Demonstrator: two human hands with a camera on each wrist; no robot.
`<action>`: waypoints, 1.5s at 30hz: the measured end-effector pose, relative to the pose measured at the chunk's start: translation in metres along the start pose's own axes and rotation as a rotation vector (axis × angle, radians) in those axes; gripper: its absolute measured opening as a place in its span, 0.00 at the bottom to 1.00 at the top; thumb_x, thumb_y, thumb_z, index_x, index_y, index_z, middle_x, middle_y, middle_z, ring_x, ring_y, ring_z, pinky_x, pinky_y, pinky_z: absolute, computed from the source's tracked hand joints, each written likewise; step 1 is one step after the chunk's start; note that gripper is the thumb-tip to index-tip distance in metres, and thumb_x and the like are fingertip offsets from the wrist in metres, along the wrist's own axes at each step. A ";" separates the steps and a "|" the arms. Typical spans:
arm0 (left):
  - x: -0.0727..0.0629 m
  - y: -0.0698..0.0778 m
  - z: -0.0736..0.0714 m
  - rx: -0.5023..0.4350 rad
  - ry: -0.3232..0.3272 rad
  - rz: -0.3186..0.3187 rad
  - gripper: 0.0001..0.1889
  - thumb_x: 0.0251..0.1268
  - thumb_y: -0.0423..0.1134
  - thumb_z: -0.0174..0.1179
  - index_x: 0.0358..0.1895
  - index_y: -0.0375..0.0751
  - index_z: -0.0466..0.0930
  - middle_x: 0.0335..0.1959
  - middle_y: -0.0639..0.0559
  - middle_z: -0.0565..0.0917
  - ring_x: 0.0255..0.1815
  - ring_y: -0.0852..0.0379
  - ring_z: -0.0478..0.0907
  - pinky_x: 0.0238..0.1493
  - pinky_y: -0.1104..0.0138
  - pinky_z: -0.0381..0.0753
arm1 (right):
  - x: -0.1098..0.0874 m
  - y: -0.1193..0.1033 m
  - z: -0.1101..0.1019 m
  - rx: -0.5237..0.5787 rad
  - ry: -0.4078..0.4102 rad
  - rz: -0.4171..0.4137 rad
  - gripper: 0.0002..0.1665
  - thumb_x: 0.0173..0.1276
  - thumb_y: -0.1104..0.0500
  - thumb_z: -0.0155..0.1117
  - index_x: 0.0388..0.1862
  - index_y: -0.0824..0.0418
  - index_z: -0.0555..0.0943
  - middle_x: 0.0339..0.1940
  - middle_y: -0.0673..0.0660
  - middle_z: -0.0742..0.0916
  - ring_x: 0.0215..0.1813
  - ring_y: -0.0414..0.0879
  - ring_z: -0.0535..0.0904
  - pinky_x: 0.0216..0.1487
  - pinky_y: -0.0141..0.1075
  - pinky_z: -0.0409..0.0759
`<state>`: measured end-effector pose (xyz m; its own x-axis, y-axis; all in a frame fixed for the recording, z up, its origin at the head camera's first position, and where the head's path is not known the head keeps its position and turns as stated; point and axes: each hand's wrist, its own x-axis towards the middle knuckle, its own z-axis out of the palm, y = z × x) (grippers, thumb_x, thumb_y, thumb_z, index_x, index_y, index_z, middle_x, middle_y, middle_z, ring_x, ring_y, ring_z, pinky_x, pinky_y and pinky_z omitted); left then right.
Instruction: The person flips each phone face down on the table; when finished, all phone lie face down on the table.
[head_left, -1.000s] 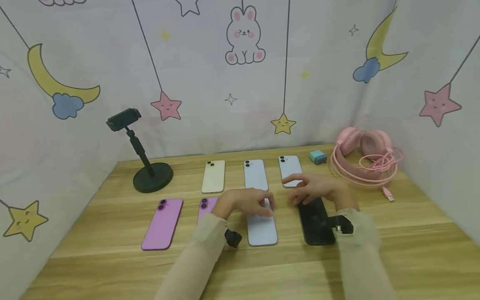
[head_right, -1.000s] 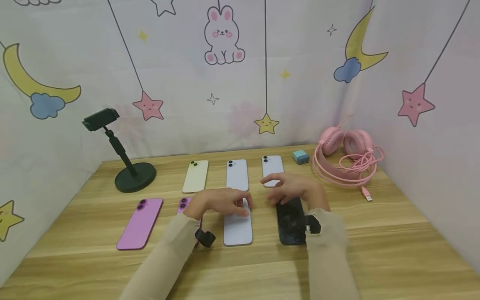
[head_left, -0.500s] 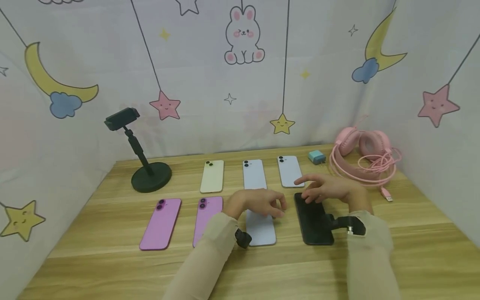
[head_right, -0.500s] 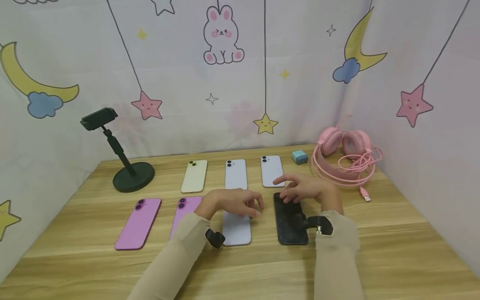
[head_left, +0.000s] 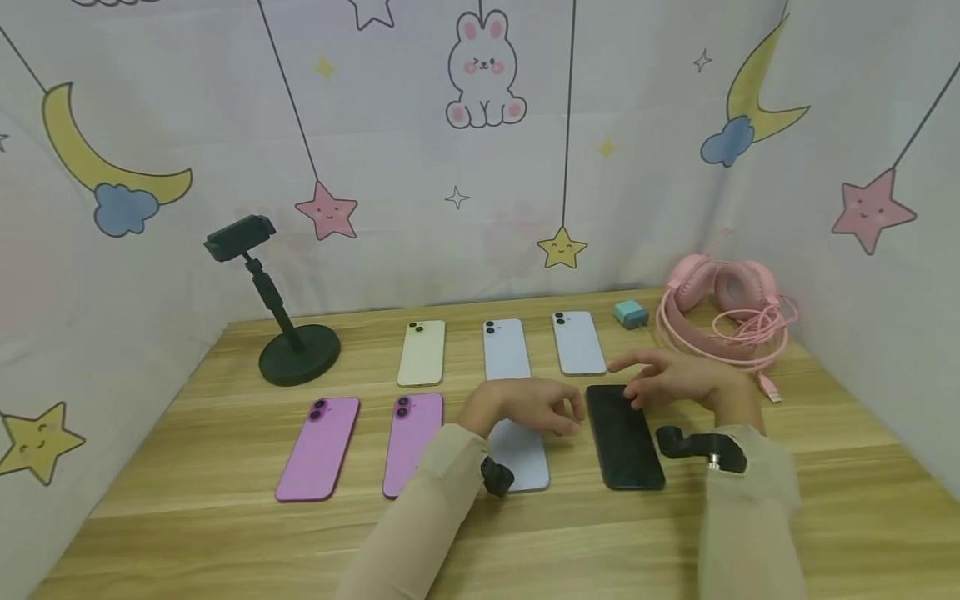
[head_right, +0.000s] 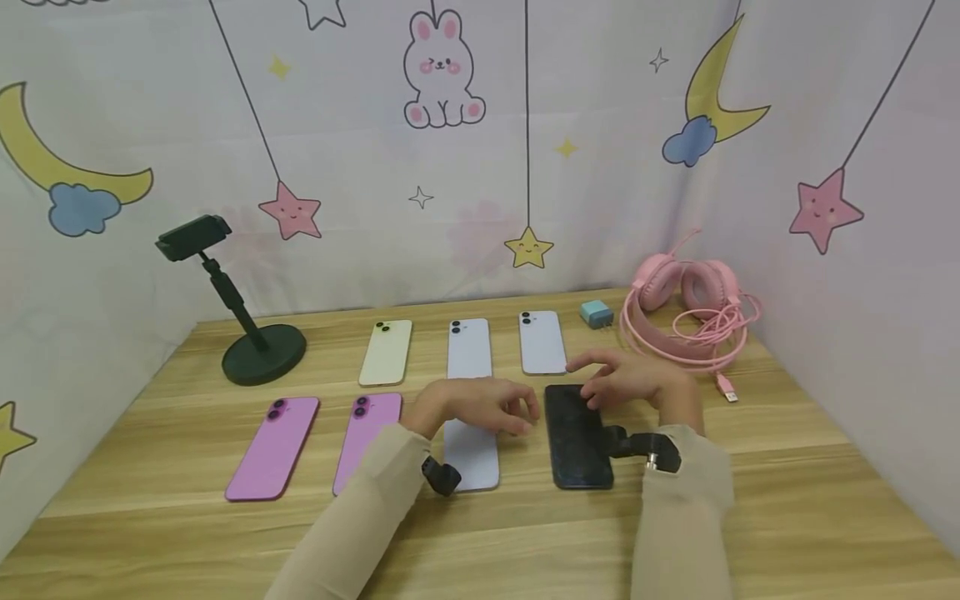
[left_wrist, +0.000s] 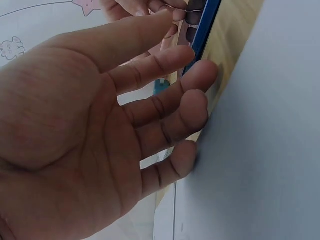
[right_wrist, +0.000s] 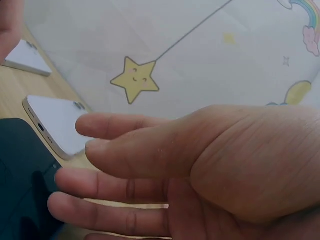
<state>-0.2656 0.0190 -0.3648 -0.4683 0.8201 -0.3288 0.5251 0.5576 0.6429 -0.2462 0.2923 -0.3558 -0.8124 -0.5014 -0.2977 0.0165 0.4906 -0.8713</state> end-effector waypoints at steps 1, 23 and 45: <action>0.001 0.001 0.001 0.013 0.002 0.006 0.12 0.74 0.43 0.59 0.55 0.44 0.77 0.45 0.53 0.83 0.41 0.64 0.79 0.44 0.71 0.75 | -0.001 0.001 0.000 -0.001 0.006 0.004 0.31 0.73 0.62 0.61 0.72 0.66 0.66 0.52 0.66 0.82 0.51 0.55 0.82 0.58 0.44 0.77; 0.017 0.017 0.020 0.092 0.009 0.124 0.14 0.73 0.42 0.60 0.56 0.43 0.74 0.38 0.58 0.80 0.37 0.65 0.77 0.40 0.74 0.73 | -0.008 0.010 -0.003 0.078 -0.002 0.173 0.38 0.69 0.68 0.57 0.77 0.61 0.60 0.41 0.61 0.84 0.41 0.50 0.85 0.42 0.40 0.83; 0.019 0.025 0.026 0.088 -0.009 0.043 0.14 0.72 0.45 0.62 0.53 0.46 0.71 0.37 0.57 0.80 0.37 0.64 0.77 0.38 0.74 0.73 | -0.009 0.013 -0.007 0.094 -0.023 0.075 0.38 0.72 0.68 0.51 0.79 0.60 0.53 0.34 0.59 0.82 0.28 0.44 0.75 0.29 0.33 0.75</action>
<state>-0.2426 0.0521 -0.3727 -0.4378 0.8445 -0.3085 0.6050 0.5305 0.5937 -0.2423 0.3081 -0.3617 -0.7933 -0.4827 -0.3710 0.1317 0.4588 -0.8787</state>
